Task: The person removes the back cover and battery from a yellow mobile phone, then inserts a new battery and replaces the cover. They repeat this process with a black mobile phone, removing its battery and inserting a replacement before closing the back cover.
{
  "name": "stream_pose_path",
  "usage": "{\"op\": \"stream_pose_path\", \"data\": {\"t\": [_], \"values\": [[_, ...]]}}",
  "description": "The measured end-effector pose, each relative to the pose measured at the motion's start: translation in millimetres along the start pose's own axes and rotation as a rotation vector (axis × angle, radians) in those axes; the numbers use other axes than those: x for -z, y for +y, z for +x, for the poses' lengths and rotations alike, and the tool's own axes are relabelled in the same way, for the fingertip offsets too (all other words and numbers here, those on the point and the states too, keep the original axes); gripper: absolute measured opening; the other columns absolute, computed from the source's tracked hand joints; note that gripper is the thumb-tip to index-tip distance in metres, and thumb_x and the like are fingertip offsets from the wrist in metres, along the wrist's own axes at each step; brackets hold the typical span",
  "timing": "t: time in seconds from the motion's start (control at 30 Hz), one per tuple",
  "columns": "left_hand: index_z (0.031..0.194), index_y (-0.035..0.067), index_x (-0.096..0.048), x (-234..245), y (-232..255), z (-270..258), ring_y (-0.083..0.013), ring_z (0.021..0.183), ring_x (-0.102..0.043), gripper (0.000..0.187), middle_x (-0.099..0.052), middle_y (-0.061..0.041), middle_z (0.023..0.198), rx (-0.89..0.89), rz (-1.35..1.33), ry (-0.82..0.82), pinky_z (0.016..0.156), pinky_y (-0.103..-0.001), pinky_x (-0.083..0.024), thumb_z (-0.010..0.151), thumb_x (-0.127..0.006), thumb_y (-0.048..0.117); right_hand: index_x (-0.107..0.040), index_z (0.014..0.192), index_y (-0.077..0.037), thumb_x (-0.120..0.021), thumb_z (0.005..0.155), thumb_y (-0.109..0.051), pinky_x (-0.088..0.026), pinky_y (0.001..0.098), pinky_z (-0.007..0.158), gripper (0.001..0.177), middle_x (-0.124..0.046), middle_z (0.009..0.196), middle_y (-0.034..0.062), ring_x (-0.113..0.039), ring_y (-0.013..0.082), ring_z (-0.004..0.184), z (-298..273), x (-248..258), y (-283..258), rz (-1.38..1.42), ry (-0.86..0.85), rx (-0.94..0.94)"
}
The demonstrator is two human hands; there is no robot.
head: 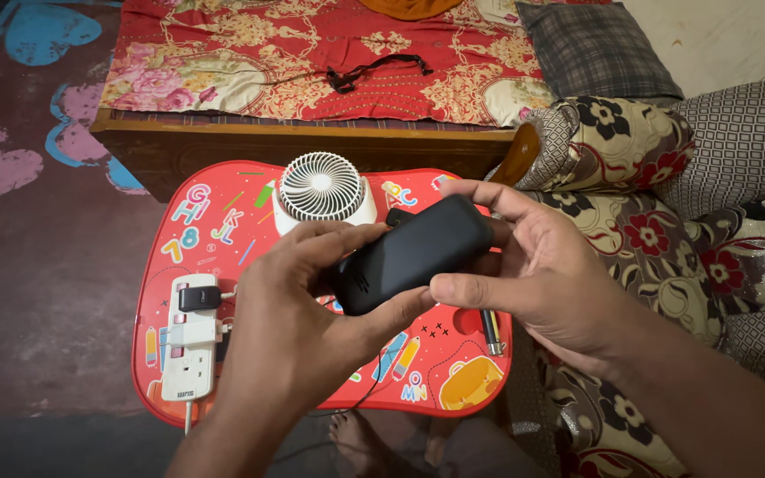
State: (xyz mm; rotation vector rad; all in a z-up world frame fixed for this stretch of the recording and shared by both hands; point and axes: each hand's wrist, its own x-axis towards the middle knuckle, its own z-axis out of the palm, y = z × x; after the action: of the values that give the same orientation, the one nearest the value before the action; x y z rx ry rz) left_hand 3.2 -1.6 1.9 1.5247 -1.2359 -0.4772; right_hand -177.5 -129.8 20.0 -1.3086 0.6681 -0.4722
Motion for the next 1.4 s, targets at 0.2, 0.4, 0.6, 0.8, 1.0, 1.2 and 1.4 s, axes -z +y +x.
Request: {"op": "stream_pose_path", "data": {"t": [0.2, 0.4, 0.6, 0.8, 1.0, 1.2, 1.4], "values": [[0.123, 0.005, -0.075, -0.9, -4.6, 9.6, -0.0072, 0.074, -0.076, 0.055, -0.078, -0.003, 0.091, 0.342, -0.136, -0.105, 0.061, -0.027, -0.063, 0.079, -0.088, 0.035, -0.048, 0.141, -0.004, -0.077, 0.072, 0.009, -0.06, 0.0346, 0.093, 0.075, -0.066, 0.121, 0.0075, -0.069, 0.0163, 0.106, 1.3, 2.8, 3.5, 0.022, 0.039, 0.01], [0.12, -0.003, -0.076, -10.2, -18.5, 21.4, -0.0104, 0.076, -0.058, 0.036, -0.07, -0.001, 0.087, 0.434, -0.491, 0.009, 0.063, -0.029, -0.051, 0.107, -0.061, 0.027, -0.049, 0.13, -0.004, -0.074, 0.077, 0.011, -0.062, 0.0375, 0.09, 0.061, -0.067, 0.115, 0.0106, -0.069, 0.0193, 0.103, -2.7, 9.6, 13.7, 0.112, 0.077, -0.029], [0.126, 0.008, -0.061, -18.0, -21.4, 21.8, -0.0076, 0.077, -0.07, 0.033, -0.071, 0.002, 0.089, 0.565, -0.54, 0.084, 0.066, -0.028, -0.065, 0.096, -0.059, 0.021, -0.049, 0.133, -0.005, -0.069, 0.091, 0.003, -0.063, 0.0426, 0.084, 0.047, -0.066, 0.116, 0.0128, -0.069, 0.0222, 0.098, -6.0, 22.9, 13.9, 0.206, 0.093, -0.018], [0.108, 0.0, -0.073, -14.6, -17.2, 15.2, -0.0138, 0.052, -0.066, 0.025, -0.073, -0.011, 0.069, 0.606, -0.448, -0.069, 0.051, -0.029, -0.056, 0.087, -0.063, 0.008, -0.051, 0.134, -0.007, -0.066, 0.093, -0.004, -0.06, 0.036, 0.08, 0.044, -0.07, 0.11, 0.0097, -0.069, 0.0154, 0.096, -2.9, 26.2, 4.7, 0.061, 0.216, -0.017], [0.098, -0.008, -0.076, -3.2, -18.2, 7.1, -0.0166, 0.051, -0.065, 0.027, -0.074, -0.015, 0.067, 0.564, -0.598, -0.147, 0.05, -0.031, -0.056, 0.086, -0.06, 0.008, -0.056, 0.133, -0.004, -0.066, 0.092, -0.005, -0.06, 0.0313, 0.086, 0.042, -0.072, 0.11, 0.0078, -0.069, 0.0119, 0.097, 0.2, 19.0, -0.7, 0.022, 0.168, -0.002], [0.094, -0.009, -0.073, -7.7, -10.8, 4.9, -0.0207, 0.049, -0.067, 0.06, -0.073, -0.015, 0.065, 0.49, -0.704, -0.037, 0.045, -0.035, -0.056, 0.097, -0.038, 0.04, -0.059, 0.132, -0.006, -0.065, 0.09, -0.009, -0.062, 0.0328, 0.081, 0.043, -0.074, 0.108, 0.0062, -0.07, 0.0119, 0.093, -2.9, -1.8, -1.9, 0.06, 0.133, -0.117], [0.092, -0.002, -0.075, -15.2, -3.5, 6.7, -0.0212, 0.038, -0.059, 0.091, -0.065, -0.015, 0.052, 0.685, -0.489, 0.037, 0.041, -0.035, -0.054, 0.094, -0.02, 0.071, -0.061, 0.135, -0.007, -0.065, 0.089, -0.015, -0.062, 0.0306, 0.074, 0.047, -0.074, 0.106, 0.0032, -0.069, 0.0087, 0.089, -6.8, -6.6, -4.1, 0.012, 0.169, -0.177]]}}
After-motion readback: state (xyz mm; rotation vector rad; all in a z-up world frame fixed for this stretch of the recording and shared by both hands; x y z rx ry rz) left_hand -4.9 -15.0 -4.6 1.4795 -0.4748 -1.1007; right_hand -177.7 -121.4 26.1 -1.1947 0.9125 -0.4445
